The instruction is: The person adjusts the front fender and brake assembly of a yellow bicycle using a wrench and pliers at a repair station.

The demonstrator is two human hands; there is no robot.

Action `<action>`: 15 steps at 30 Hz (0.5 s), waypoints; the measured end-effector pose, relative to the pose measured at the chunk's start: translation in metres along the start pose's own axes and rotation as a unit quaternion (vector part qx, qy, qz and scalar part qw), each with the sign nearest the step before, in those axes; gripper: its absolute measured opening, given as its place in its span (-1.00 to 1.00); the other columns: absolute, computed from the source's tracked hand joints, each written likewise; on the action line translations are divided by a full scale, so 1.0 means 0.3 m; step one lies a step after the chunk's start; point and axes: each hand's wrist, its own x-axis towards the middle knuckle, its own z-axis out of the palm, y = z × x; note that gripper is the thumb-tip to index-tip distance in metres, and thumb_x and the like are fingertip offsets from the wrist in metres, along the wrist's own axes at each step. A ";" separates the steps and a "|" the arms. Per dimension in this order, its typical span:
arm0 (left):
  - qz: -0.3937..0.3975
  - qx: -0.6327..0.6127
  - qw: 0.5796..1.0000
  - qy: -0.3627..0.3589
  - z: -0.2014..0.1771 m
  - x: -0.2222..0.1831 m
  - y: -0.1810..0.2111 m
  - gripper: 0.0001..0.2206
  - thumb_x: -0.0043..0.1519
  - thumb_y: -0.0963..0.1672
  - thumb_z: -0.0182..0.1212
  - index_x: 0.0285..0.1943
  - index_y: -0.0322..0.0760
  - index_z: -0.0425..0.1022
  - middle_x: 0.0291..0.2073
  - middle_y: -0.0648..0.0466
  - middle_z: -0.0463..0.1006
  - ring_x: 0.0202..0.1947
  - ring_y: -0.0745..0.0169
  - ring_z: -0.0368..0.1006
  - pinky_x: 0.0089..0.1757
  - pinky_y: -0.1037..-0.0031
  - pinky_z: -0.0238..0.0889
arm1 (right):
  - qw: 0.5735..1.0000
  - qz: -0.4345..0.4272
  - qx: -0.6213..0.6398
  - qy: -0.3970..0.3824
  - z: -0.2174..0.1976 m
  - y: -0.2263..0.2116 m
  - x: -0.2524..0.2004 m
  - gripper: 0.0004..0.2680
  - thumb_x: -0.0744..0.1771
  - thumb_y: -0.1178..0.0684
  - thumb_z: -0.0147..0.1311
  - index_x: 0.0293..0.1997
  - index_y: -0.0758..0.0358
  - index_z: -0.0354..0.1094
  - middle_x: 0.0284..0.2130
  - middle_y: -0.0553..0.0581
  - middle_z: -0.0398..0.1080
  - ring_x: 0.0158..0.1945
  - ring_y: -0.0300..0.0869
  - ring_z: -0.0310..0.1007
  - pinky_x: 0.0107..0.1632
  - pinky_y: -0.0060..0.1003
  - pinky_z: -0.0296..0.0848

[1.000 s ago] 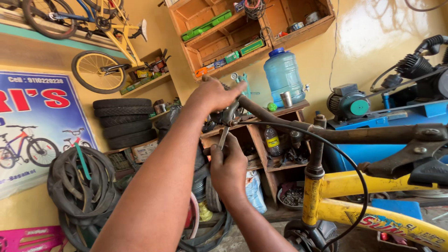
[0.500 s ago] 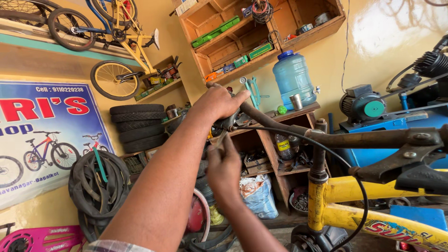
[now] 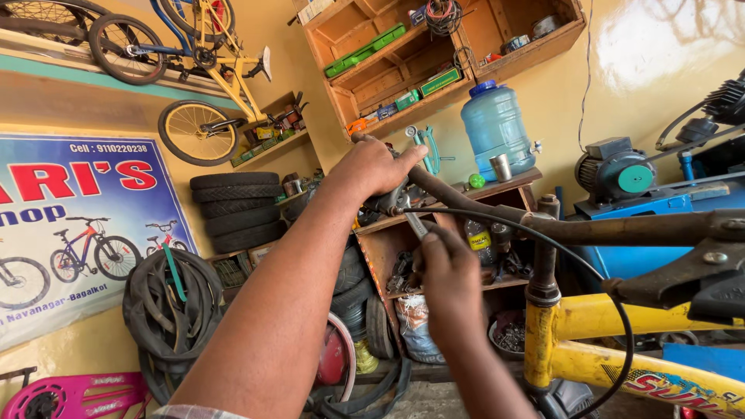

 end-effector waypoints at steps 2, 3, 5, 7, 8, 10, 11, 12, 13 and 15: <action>-0.002 0.016 1.000 -0.006 0.007 0.011 -0.002 -0.04 0.19 0.38 -0.27 -0.05 -0.62 0.60 -0.05 -0.46 0.59 0.05 -0.27 0.54 0.07 0.16 0.38 | 0.999 -0.032 -0.032 0.014 0.045 0.010 -0.032 -0.82 0.40 0.06 -0.03 -0.05 0.36 0.45 -0.53 -0.05 0.30 -0.50 -0.38 0.21 -0.44 -0.41 0.24; -0.001 0.016 1.000 -0.005 0.010 0.017 -0.003 -0.04 0.19 0.38 -0.27 -0.05 -0.62 0.60 -0.05 -0.46 0.59 0.05 -0.27 0.54 0.07 0.16 0.38 | 0.998 -0.034 -0.045 0.018 0.067 0.016 -0.050 -0.79 0.39 0.06 -0.07 0.05 0.31 0.41 -0.49 -0.07 0.35 -0.49 -0.39 0.25 -0.43 -0.42 0.29; 0.013 0.037 0.999 -0.003 0.010 0.025 -0.001 -0.02 0.21 0.39 -0.30 -0.04 -0.63 0.58 -0.02 -0.50 0.52 0.06 -0.31 0.50 0.07 0.15 0.35 | 0.997 -0.035 -0.058 0.020 0.121 0.031 -0.067 -0.75 0.39 0.06 -0.10 0.15 0.27 0.38 -0.45 -0.09 0.40 -0.47 -0.41 0.30 -0.41 -0.42 0.35; -0.001 0.028 1.000 -0.013 0.005 0.019 0.002 -0.02 0.19 0.38 -0.30 -0.05 -0.62 0.59 -0.04 -0.47 0.55 0.06 -0.29 0.53 0.07 0.15 0.37 | 0.998 -0.014 -0.056 0.010 0.172 0.055 -0.068 -0.71 0.38 0.08 -0.07 0.25 0.22 0.35 -0.47 -0.04 0.36 -0.52 -0.34 0.20 -0.48 -0.36 0.24; -0.014 0.018 0.999 -0.024 0.003 0.013 0.005 -0.03 0.18 0.38 -0.30 -0.05 -0.62 0.60 -0.05 -0.44 0.59 0.05 -0.27 0.55 0.08 0.15 0.38 | 0.998 -0.012 -0.056 0.010 0.191 0.068 -0.068 -0.71 0.38 0.08 -0.07 0.25 0.22 0.35 -0.47 -0.04 0.36 -0.52 -0.34 0.20 -0.48 -0.36 0.24; -0.024 0.015 0.999 -0.023 -0.005 0.003 0.016 -0.02 0.17 0.38 -0.28 -0.04 -0.63 0.59 -0.02 -0.46 0.56 0.08 -0.28 0.52 0.08 0.14 0.36 | 0.980 -0.177 -0.082 0.029 0.223 0.090 -0.064 -0.69 0.38 0.13 -0.07 0.29 0.32 0.27 -0.43 -0.04 0.43 -0.44 -0.40 0.30 -0.40 -0.45 0.35; -0.032 0.011 0.999 -0.020 -0.009 0.000 0.020 -0.02 0.16 0.38 -0.26 -0.03 -0.63 0.58 0.01 -0.47 0.52 0.10 -0.30 0.49 0.09 0.13 0.34 | 0.980 -0.176 -0.083 0.027 0.226 0.093 -0.061 -0.69 0.38 0.13 -0.07 0.29 0.32 0.27 -0.43 -0.04 0.43 -0.44 -0.40 0.30 -0.40 -0.45 0.35; -0.034 0.009 0.999 -0.019 -0.010 -0.003 0.020 -0.02 0.16 0.38 -0.26 -0.03 -0.63 0.58 0.01 -0.47 0.52 0.10 -0.30 0.49 0.09 0.13 0.34 | 0.988 -0.141 -0.055 0.022 0.229 0.091 -0.055 -0.68 0.37 0.13 -0.06 0.30 0.29 0.26 -0.45 -0.04 0.40 -0.46 -0.39 0.27 -0.44 -0.43 0.32; -0.034 0.008 0.999 -0.023 -0.009 -0.004 0.020 -0.04 0.16 0.38 -0.27 -0.03 -0.60 0.59 0.00 -0.45 0.55 0.10 -0.30 0.50 0.11 0.12 0.33 | 0.994 -0.105 -0.028 0.019 0.229 0.085 -0.047 -0.67 0.36 0.12 -0.04 0.32 0.25 0.25 -0.47 -0.03 0.37 -0.49 -0.38 0.24 -0.47 -0.40 0.30; -0.034 0.005 0.999 -0.026 -0.004 0.001 0.009 -0.05 0.16 0.37 -0.28 -0.02 -0.56 0.60 0.00 -0.43 0.58 0.11 -0.30 0.50 0.12 0.11 0.32 | 0.998 -0.037 -0.045 -0.001 0.186 0.059 -0.033 -0.75 0.38 0.08 -0.05 0.19 0.24 0.34 -0.53 -0.01 0.30 -0.53 -0.33 0.19 -0.50 -0.36 0.24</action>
